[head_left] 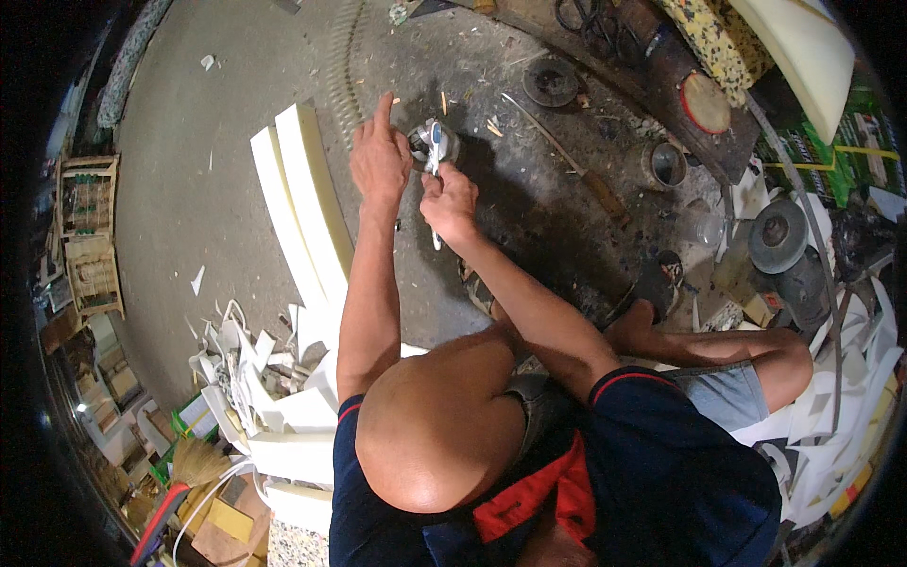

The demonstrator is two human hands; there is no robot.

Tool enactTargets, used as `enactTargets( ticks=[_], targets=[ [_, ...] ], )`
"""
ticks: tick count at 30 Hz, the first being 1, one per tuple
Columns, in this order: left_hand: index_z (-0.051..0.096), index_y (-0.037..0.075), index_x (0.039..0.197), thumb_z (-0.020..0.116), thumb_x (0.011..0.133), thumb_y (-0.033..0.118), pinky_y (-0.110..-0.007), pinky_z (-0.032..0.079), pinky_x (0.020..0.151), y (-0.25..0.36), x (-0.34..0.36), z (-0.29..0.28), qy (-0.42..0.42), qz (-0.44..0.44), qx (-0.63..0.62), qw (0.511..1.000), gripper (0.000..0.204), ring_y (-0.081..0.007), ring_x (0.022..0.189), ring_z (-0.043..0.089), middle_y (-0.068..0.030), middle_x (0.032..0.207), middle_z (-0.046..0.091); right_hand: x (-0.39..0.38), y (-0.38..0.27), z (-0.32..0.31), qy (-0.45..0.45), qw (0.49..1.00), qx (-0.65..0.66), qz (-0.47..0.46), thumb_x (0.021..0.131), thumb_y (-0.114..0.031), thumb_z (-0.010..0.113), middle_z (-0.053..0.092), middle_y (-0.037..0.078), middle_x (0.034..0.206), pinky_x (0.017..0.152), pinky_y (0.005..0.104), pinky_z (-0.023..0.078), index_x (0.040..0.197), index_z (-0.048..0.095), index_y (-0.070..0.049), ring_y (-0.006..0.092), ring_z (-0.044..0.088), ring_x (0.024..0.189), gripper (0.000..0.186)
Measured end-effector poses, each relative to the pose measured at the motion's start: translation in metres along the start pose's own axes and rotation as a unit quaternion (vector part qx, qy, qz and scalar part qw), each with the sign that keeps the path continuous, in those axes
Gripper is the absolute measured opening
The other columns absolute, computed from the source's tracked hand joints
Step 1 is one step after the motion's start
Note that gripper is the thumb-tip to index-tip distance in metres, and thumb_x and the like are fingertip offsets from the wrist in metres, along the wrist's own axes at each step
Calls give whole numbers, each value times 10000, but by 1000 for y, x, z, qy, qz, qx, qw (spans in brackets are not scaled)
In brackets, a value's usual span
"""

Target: The person sits on the floor and uses a wrench to tighten a bolt on a small mechanical part. They briefly handle a roll of tape and then continue tightening the bolt with the wrench before placing the part down.

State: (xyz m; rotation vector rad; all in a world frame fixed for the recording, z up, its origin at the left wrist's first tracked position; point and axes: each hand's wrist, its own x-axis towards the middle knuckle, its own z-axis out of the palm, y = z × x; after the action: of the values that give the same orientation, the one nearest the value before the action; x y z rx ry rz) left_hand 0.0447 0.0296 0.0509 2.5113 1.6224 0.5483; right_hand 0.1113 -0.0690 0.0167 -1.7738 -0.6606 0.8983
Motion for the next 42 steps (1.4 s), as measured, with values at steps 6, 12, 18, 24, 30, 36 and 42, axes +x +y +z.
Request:
enactTargets(
  ticks=[6, 12, 18, 24, 30, 36, 42],
  targets=[
    [456, 214, 1457, 623, 861, 92, -457, 532, 845, -2, 0, 0, -5, 0, -35, 999, 630, -315, 1017, 615, -106, 1062, 656, 21, 3, -46, -189, 930, 264, 174, 1050, -202, 505, 550, 18, 748, 457, 266, 431, 1153, 613, -9, 85, 483, 541, 245],
    [462, 219, 1456, 627, 865, 95, -463, 536, 838, -3, 0, 2, 13, 0, -16, 1000, 626, -308, 1031, 620, -106, 1053, 656, 20, 4, -43, -256, 889, 334, 182, 1069, -226, 461, 513, -4, 715, 438, 235, 332, 1236, 592, -19, 58, 400, 510, 297],
    [463, 220, 1457, 628, 867, 103, -457, 536, 823, 0, 1, 1, -30, -19, -2, 999, 624, -310, 1012, 626, -99, 1044, 658, 11, 10, -36, -204, 934, 172, 237, 1069, -248, 451, 499, -26, 679, 436, 232, 327, 1226, 615, -30, 48, 403, 501, 315],
    [477, 199, 1448, 635, 854, 86, -452, 535, 816, 1, 2, -1, -13, -12, -14, 1000, 625, -303, 990, 626, -98, 1003, 661, 19, 27, -36, -164, 979, 115, 48, 1057, -231, 466, 521, -32, 672, 458, 260, 354, 1183, 655, -54, 64, 445, 525, 287],
    [476, 180, 1446, 632, 854, 79, -455, 534, 822, 2, 1, -2, -7, -1, -37, 999, 621, -323, 1000, 623, -111, 1013, 657, 27, 34, -40, -138, 981, 102, -95, 1048, -241, 476, 527, -19, 647, 466, 269, 359, 1140, 678, -43, 66, 461, 529, 297],
    [479, 178, 1446, 628, 850, 74, -454, 533, 813, 3, 0, -1, 20, 17, -3, 1000, 623, -323, 976, 622, -112, 1001, 658, 35, 38, -45, -184, 979, 71, -51, 1047, -244, 488, 503, -28, 629, 465, 270, 349, 1077, 692, -41, 67, 445, 523, 290],
    [489, 179, 1434, 628, 848, 68, -458, 536, 802, 4, 1, -3, -8, -2, 11, 1000, 613, -326, 960, 626, -112, 994, 657, 40, 36, -53, -193, 979, 2, -71, 1040, -238, 490, 539, -10, 621, 514, 297, 398, 1047, 692, -20, 91, 489, 549, 298]
  ],
)
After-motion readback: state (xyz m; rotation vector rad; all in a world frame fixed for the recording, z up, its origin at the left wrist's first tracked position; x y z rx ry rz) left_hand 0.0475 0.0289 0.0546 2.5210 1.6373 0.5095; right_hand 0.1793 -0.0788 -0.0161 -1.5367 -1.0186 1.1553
